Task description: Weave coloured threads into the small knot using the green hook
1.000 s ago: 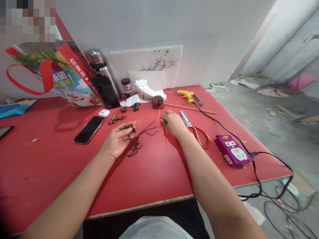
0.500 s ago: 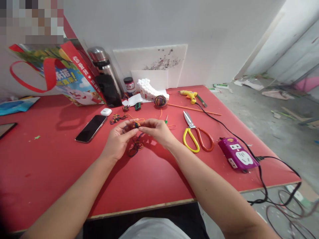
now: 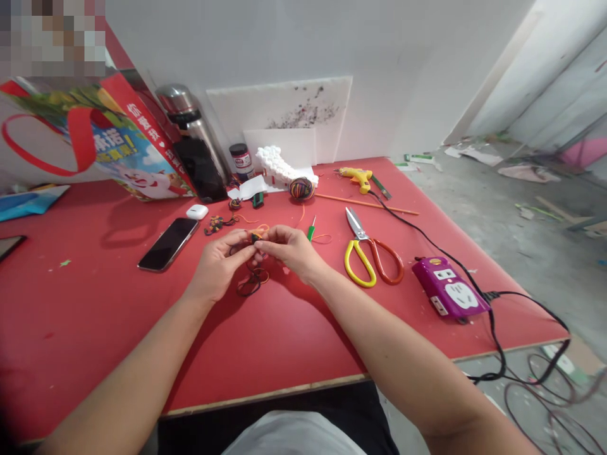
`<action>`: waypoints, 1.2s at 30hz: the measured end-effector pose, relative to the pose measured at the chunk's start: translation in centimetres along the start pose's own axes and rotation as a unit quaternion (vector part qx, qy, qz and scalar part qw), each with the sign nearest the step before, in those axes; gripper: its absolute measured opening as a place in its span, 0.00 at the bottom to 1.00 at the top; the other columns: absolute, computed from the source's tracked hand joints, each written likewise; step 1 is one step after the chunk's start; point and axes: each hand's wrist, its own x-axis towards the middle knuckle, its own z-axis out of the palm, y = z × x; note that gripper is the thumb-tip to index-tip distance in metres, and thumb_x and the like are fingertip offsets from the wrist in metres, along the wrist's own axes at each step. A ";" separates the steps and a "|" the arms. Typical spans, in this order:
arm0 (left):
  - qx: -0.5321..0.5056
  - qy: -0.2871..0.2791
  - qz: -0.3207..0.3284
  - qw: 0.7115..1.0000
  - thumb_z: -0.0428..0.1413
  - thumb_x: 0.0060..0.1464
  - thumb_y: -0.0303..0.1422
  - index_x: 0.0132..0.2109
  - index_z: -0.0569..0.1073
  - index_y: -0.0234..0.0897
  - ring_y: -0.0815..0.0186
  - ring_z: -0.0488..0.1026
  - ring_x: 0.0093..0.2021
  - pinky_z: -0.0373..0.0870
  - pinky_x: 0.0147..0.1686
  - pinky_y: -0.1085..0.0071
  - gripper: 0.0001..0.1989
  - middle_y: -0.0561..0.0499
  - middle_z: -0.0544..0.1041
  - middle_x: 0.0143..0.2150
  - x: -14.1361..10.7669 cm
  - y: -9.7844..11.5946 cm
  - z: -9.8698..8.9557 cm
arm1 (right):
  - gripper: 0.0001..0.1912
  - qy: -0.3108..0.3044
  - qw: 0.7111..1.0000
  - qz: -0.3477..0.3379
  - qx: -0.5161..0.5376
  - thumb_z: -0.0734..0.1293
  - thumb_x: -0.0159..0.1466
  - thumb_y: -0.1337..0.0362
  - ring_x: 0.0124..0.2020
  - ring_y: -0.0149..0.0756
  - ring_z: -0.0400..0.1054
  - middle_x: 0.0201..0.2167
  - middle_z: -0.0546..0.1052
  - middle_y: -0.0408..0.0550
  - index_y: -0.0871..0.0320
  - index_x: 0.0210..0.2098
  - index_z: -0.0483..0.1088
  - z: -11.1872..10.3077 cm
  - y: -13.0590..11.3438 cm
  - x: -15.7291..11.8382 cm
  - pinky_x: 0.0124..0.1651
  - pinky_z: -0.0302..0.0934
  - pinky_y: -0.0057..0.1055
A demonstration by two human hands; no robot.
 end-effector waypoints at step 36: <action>-0.109 -0.112 -0.106 0.982 0.83 0.30 0.40 0.25 0.80 0.34 0.69 0.74 0.30 0.74 0.35 0.71 0.22 0.51 0.78 0.28 -0.6 1.9 -0.2 | 0.21 -0.129 0.986 0.053 0.091 0.89 0.44 0.58 0.23 0.28 0.70 0.23 0.79 0.41 0.58 0.25 0.77 -0.7 -0.5 -0.6 0.28 0.60 0.26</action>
